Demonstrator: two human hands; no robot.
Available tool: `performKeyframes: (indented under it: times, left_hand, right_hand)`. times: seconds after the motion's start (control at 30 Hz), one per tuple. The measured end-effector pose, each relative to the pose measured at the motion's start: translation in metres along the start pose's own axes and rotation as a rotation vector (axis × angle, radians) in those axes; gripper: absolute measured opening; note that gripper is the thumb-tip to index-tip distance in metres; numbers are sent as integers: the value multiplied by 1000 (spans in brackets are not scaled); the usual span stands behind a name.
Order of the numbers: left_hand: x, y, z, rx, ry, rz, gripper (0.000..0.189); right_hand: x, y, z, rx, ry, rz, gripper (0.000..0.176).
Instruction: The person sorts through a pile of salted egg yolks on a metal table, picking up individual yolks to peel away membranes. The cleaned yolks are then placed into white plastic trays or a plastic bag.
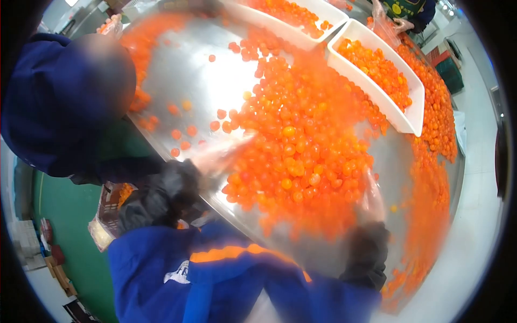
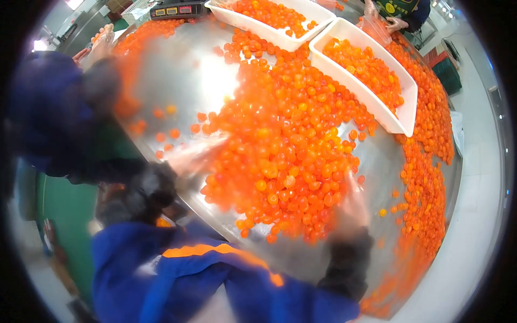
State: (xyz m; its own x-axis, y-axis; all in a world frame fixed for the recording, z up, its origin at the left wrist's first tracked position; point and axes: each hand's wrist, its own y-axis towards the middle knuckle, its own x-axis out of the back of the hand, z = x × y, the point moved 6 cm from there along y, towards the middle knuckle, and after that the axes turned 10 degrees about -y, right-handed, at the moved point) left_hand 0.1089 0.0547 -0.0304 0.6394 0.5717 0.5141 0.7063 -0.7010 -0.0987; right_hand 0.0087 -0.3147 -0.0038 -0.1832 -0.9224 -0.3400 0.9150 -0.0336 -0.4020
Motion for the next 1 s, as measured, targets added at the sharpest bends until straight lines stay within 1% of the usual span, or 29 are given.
performKeyframes:
  times: [0.03, 0.1, 0.13, 0.17, 0.2, 0.23, 0.27, 0.3, 0.33, 0.37, 0.4, 0.43, 0.47, 0.53, 0.6, 0.67, 0.7, 0.77, 0.8, 0.87, 0.9, 0.97, 1.0]
  left_hand:
    - [-6, 7, -18, -152, 91, -88, 81]
    - [-12, 27, -53, 297, 80, 87, 88]
    - [-23, 35, -44, 297, 79, 89, 88]
    - [-39, 46, -37, 83, -27, 80, 87]
    - [-46, 52, -45, -131, -133, 72, 86]
    - [-53, 57, -43, -133, -133, 78, 86]
    - [-57, 61, -50, -193, -369, 108, 80]
    - [-59, 64, -61, -248, -608, 139, 75]
    - [-63, 68, -71, -246, -609, 149, 75]
    - [-65, 72, -77, 99, -952, 146, 68]
    - [-74, 70, -79, 462, -1274, 135, 61]
    - [-73, 73, -90, 341, -1352, 110, 56]
    - [-76, 74, -91, 342, -1353, 113, 56]
    - [-67, 79, -102, 76, -985, 80, 58]
    - [-64, 71, -118, 84, -974, 61, 59]
    - [-57, 68, -137, -206, -634, 43, 57]
    - [-58, 65, -138, -207, -638, 49, 57]
    - [-55, 53, -143, -328, -88, -20, 55]
    - [-57, 48, -139, -332, -91, -15, 55]
    - [-63, 39, -133, -377, 56, -20, 58]
    - [-62, 34, -131, -379, 52, -17, 58]
    - [-53, 27, -128, -320, 75, -56, 64]
    - [-50, 24, -130, -321, 71, -54, 64]
  right_hand:
    - [-12, 8, 0, -2, 7, 17, 49]
    - [-37, 24, -1, 0, 14, 43, 48]
    - [-47, 31, -2, 2, 19, 50, 48]
    - [-58, 36, -4, 2, 24, 57, 47]
    - [-64, 39, -4, 4, 19, 57, 47]
    - [-71, 41, -3, 9, 15, 56, 47]
    - [-77, 39, 1, 12, 21, 51, 47]
    - [-85, 34, 11, 78, -76, 89, 47]
    - [-92, 28, 19, 142, -177, 125, 48]
    - [-95, 16, 28, 275, -332, 96, 45]
    - [-93, 16, 30, 277, -330, 91, 45]
    - [-94, 16, 36, 353, -522, 135, 44]
    - [-96, 14, 39, 427, -714, 180, 43]
    - [-98, 4, 45, 445, -721, 188, 40]
    - [-103, -10, 48, 459, -727, 191, 37]
    - [-107, -26, 51, 550, -883, 57, 33]
    - [-107, -30, 52, 546, -885, 51, 33]
    - [-110, -37, 54, 622, -999, 66, 27]
    - [-108, -41, 49, 619, -1000, 58, 27]
    - [-90, -44, 28, 345, -725, -28, 25]
    - [-91, -52, 26, 342, -727, -33, 25]
    - [-87, -65, 19, 221, -548, -143, 21]
    - [-84, -69, 16, 218, -549, -146, 21]
